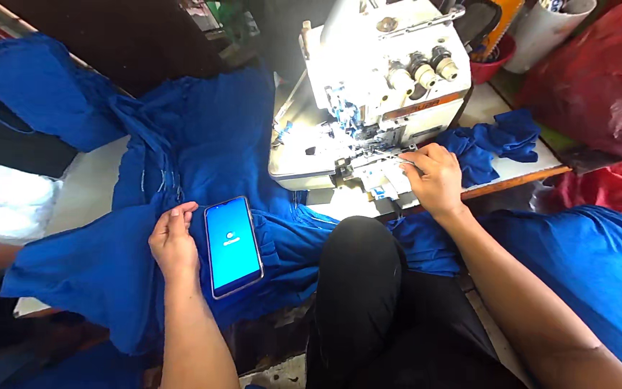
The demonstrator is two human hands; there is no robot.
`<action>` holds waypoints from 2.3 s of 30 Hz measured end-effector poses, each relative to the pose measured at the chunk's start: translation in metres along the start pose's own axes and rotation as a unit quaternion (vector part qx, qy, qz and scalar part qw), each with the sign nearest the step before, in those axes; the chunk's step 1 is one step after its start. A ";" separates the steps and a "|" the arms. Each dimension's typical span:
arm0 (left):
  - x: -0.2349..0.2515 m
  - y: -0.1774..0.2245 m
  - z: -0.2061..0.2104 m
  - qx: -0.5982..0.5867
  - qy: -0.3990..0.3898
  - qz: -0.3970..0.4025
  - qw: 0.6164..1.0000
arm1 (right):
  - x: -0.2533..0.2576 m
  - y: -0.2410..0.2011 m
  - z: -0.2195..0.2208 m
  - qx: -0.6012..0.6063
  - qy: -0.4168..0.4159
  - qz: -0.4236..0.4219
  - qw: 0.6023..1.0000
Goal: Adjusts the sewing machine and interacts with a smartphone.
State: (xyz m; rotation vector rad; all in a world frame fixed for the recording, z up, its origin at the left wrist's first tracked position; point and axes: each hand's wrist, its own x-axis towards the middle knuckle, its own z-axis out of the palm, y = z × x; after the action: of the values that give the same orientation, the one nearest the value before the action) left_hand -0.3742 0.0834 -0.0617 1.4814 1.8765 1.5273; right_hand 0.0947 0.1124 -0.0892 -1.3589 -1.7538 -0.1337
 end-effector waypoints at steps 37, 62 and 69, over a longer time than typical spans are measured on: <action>-0.004 0.009 -0.003 0.075 -0.019 -0.005 0.997 | 0.015 -0.003 0.002 -0.008 -0.059 -0.002 0.998; -0.005 0.005 -0.001 0.006 -0.009 -0.008 1.000 | -0.006 -0.015 -0.003 0.027 -0.024 0.041 0.999; -0.005 0.004 -0.001 -0.012 -0.008 -0.009 1.000 | -0.012 -0.013 -0.009 0.035 -0.032 0.055 0.997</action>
State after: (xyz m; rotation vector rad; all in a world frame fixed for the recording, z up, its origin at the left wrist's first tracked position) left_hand -0.3706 0.0784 -0.0600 1.4576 1.8520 1.5207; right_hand 0.0891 0.0936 -0.0871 -1.4183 -1.7144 0.0329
